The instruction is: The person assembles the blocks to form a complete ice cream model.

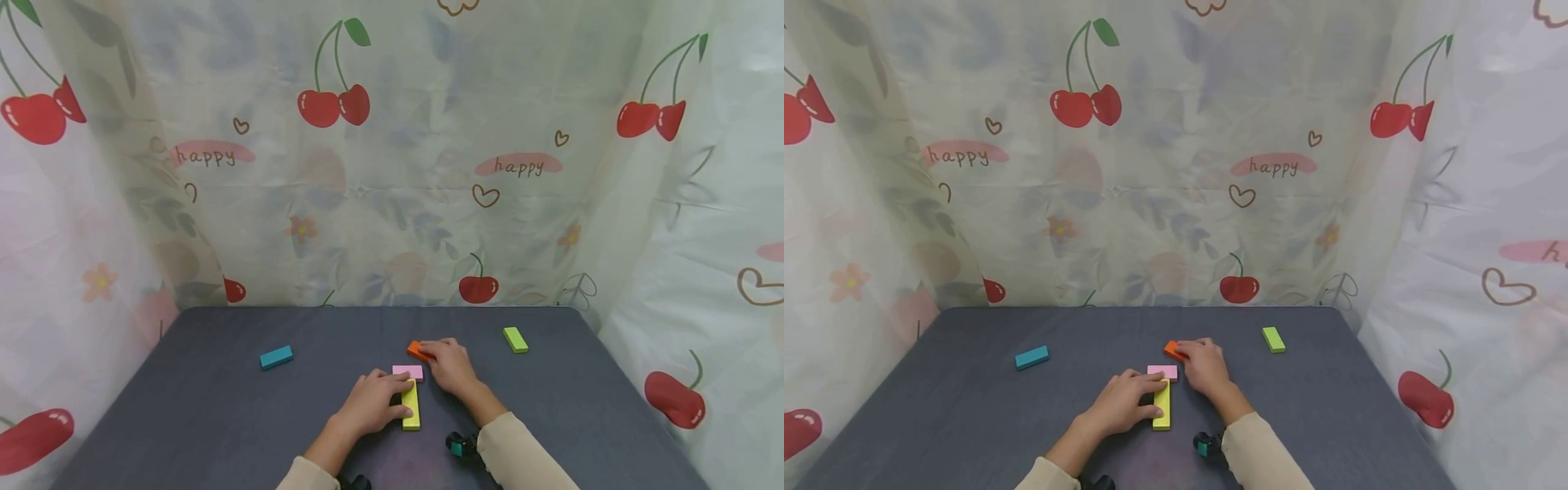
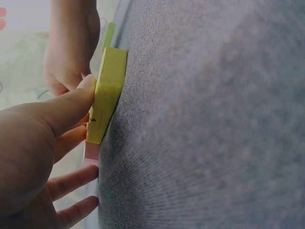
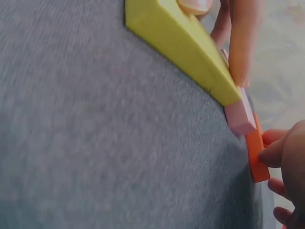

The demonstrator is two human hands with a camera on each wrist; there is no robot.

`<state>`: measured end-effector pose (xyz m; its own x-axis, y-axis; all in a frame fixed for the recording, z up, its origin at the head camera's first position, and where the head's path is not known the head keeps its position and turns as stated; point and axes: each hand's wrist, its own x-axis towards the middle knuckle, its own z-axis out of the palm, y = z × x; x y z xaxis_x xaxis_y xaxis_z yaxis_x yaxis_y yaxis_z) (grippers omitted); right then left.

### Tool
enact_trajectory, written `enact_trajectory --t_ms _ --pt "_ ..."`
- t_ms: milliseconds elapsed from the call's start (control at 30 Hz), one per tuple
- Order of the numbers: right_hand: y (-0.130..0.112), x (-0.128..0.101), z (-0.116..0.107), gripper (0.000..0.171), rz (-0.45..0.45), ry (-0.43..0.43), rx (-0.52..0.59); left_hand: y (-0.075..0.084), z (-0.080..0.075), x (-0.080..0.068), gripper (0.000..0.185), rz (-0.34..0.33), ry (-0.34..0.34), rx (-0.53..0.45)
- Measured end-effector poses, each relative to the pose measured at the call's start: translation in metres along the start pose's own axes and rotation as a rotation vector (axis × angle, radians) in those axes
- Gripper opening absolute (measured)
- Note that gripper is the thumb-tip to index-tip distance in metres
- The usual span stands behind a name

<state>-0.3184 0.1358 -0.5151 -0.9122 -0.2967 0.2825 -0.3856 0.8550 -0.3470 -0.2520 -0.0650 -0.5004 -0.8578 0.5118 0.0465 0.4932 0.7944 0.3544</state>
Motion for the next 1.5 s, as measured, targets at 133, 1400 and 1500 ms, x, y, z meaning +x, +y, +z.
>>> enact_trajectory --t_ms 133,1400,1500 --pt "-0.005 0.003 0.002 0.031 -0.013 -0.014 0.005 0.0 0.0 0.0 0.054 0.01 0.003 0.001" --pt "-0.02 0.001 0.004 0.028 -0.192 -0.016 0.089 -0.002 -0.001 -0.002 0.053 0.032 0.01 -0.017" --pt "-0.02 0.001 0.006 0.027 -0.194 -0.003 0.087 -0.001 -0.001 -0.002 0.053 0.036 0.009 -0.013"
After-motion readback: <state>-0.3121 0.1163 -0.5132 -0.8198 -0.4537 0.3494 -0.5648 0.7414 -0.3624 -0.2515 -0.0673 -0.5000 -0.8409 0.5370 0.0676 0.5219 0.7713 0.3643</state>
